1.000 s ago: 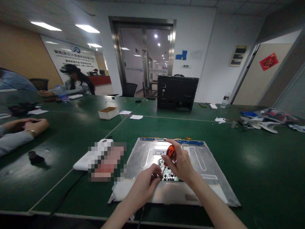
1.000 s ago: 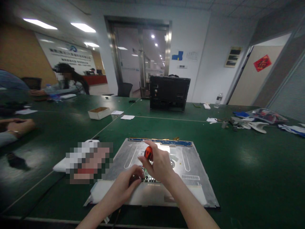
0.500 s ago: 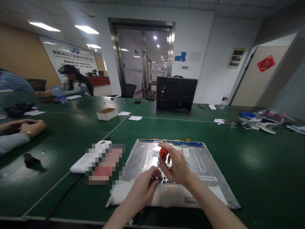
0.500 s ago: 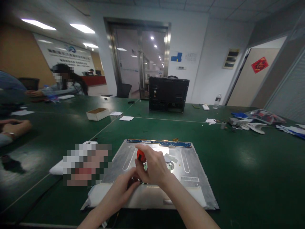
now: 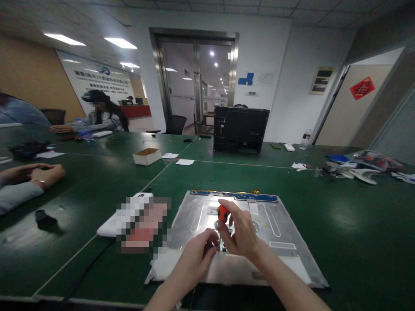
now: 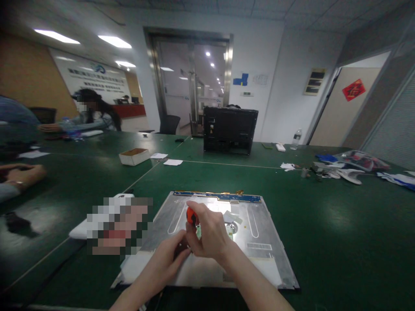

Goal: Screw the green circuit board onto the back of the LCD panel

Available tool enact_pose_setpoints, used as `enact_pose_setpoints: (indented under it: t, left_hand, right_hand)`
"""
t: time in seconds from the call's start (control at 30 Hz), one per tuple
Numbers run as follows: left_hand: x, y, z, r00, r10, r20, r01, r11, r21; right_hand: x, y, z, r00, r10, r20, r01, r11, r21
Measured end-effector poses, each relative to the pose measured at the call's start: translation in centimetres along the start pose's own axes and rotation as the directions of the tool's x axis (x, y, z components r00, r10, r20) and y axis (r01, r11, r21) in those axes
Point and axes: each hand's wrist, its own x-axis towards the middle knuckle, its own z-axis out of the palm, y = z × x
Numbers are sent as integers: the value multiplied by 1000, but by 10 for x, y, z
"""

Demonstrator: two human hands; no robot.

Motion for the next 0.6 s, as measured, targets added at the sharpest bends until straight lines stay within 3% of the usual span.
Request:
enact_pose_setpoints:
  t: [0.2, 0.37, 0.6]
  left_hand:
    - [0, -6, 6, 1000, 12, -22, -13, 999, -29]
    - [-2, -9, 8, 997, 21, -68, -20, 1000, 14]
    - [-3, -8, 7, 998, 53, -19, -54, 997, -50]
  right_hand:
    - [-1, -4, 6, 997, -55, -56, 50, 994, -93]
    - [-3, -4, 5, 996, -84, -28, 79, 985, -153]
    - [-4, -6, 1, 991, -134, -17, 133, 990, -41]
